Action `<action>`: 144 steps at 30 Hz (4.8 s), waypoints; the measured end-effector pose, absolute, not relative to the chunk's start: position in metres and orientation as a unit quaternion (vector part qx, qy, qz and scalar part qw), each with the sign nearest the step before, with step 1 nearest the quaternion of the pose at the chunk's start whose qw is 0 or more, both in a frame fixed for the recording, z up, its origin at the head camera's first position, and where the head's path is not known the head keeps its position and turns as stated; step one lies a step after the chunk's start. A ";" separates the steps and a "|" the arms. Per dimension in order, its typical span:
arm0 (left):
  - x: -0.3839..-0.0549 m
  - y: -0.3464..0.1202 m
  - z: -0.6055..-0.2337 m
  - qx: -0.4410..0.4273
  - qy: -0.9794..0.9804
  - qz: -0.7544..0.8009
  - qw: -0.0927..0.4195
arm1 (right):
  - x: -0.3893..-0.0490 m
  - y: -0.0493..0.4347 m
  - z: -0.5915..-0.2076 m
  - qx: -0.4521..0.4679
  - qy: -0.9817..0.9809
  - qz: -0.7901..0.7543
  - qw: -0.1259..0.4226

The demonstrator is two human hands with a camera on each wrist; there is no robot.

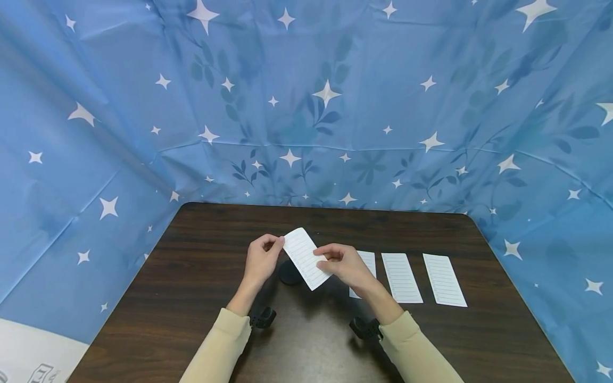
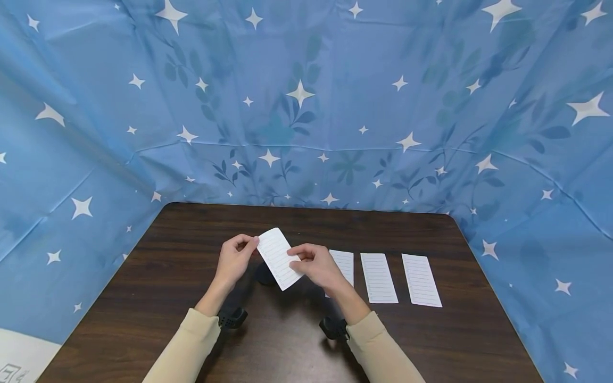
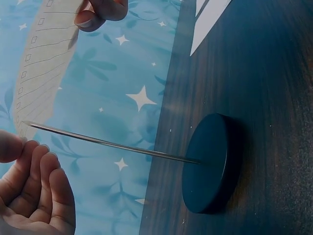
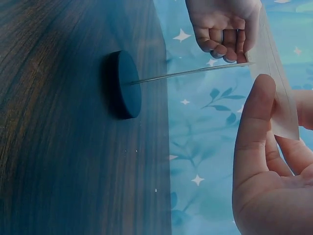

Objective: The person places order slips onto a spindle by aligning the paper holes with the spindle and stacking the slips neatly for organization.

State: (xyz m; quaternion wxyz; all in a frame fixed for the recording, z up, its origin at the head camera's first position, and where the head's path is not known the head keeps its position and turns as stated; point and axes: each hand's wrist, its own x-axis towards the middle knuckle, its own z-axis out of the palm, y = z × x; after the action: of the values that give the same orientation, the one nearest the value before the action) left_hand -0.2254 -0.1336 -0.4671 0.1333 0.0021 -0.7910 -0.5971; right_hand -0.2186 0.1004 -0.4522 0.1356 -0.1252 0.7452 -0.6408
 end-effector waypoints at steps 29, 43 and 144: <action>-0.231 -0.147 -0.498 -0.022 -0.847 -0.524 0.087 | -0.223 0.099 -0.480 -0.129 0.825 -0.542 0.095; -0.230 -0.147 -0.507 -0.022 -0.882 -0.468 0.055 | -0.225 0.099 -0.491 -0.133 0.850 -0.503 0.082; -0.230 -0.147 -0.516 -0.056 -0.913 -0.404 -0.013 | -0.204 0.175 -0.484 -0.158 0.976 -0.147 -0.016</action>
State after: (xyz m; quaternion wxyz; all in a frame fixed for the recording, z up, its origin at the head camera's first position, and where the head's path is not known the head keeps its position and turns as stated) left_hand -0.2301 -0.1474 -0.5164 -0.0126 -0.0557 -0.9131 -0.4037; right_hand -0.2039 0.1753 -0.4844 -0.0158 -0.1585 0.9762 -0.1473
